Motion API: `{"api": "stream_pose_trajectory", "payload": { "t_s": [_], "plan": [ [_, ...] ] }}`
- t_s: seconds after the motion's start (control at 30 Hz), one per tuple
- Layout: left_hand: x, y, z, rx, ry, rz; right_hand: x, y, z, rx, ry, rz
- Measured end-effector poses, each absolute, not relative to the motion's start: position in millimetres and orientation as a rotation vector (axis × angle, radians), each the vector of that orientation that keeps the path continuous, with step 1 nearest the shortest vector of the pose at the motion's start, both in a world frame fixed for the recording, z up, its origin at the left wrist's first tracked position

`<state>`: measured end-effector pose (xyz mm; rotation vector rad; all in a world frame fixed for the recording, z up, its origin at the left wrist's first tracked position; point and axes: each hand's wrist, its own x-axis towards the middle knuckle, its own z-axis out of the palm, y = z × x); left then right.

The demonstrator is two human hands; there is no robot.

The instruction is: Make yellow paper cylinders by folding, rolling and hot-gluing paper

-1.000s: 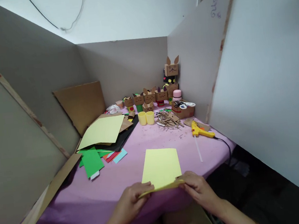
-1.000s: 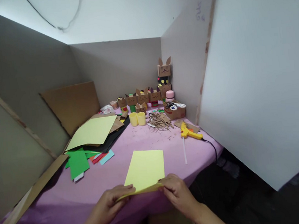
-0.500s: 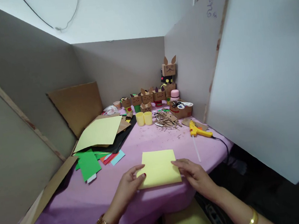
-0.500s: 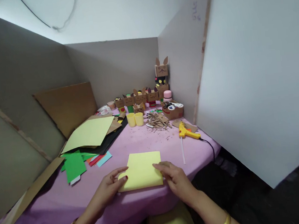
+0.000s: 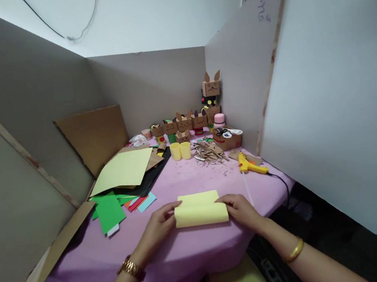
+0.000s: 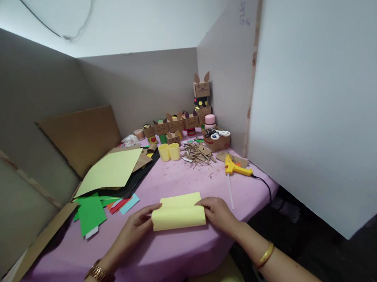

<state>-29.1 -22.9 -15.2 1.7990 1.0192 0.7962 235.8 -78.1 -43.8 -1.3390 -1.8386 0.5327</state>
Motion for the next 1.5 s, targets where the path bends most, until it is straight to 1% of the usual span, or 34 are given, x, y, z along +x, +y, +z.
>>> {"api": "stream_pose_trajectory", "payload": {
  "t_s": [0.17, 0.37, 0.5, 0.73, 1.07, 1.33, 1.5],
  "plan": [
    [-13, -2, -21, 1.867, 1.079, 0.737, 235, -55, -43, -1.46, -1.781, 0.572],
    [-12, 18, -32, 2.051, 1.325, 0.738, 231, -32, -42, -1.735, -1.776, 0.433],
    [-13, 26, -34, 2.162, 1.381, 0.653, 230, -29, -38, -1.799, -1.864, 0.405],
    [-15, 31, -28, 2.247, 1.329, 0.547, 237, -26, -33, -1.75, -1.994, 0.454],
    [-15, 34, -28, 2.281, 1.308, 0.494, 241, -14, -45, -1.762, -1.941, 0.52],
    [-14, 29, -22, 2.317, 1.08, 0.485, 241, -25, -44, -1.613, -1.909, 0.506],
    [-15, 27, -26, 2.229, 1.085, 0.532, 238, -31, -43, -1.489, -1.837, 0.548]
  ]
}}
